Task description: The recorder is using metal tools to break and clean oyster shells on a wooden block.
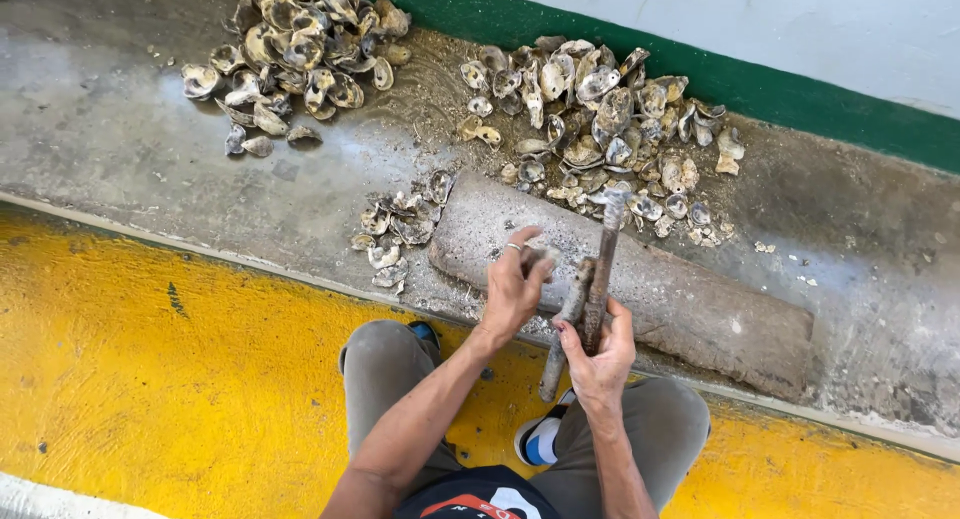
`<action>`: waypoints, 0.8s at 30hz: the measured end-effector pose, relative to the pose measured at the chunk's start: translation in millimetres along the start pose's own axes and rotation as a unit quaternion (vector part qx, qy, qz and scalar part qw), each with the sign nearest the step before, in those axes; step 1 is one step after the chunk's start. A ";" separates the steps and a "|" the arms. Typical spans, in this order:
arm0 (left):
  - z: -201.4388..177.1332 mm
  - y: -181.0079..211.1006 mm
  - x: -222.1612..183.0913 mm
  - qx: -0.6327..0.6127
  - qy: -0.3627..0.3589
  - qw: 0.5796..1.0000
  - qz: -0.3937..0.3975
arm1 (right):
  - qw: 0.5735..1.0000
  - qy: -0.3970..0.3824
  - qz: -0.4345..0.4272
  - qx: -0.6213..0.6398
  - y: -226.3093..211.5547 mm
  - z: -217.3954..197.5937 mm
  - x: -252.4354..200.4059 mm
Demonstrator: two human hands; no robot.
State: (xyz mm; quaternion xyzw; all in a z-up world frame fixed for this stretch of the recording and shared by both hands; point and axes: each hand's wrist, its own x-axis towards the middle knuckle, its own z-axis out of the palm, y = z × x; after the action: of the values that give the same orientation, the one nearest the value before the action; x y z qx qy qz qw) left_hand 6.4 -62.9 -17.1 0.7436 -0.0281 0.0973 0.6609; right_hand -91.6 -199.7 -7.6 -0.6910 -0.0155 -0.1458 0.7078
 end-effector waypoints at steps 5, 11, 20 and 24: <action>-13.9 -30.5 16.3 -0.223 0.023 0.964 -0.144 | 1.000 0.007 -0.030 0.007 -18.7 -8.6 -9.1; -17.7 -24.0 6.7 -0.286 -0.022 0.955 -0.071 | 0.999 -0.012 -0.028 0.012 -22.3 -4.4 -2.8; -26.0 -21.2 8.8 -0.162 -0.031 0.986 -0.013 | 0.999 -0.027 -0.015 0.012 -9.0 1.2 11.5; -48.2 -32.2 30.5 0.034 -0.067 0.996 -0.040 | 0.998 -0.056 -0.010 0.011 26.9 -28.5 17.3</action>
State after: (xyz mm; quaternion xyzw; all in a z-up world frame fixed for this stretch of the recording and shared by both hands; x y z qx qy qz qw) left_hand 36.5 -8.6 -37.9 0.7710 -0.0392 0.0212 0.6353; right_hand -74.0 -230.8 -31.2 -0.6902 -0.0640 -0.1137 0.7117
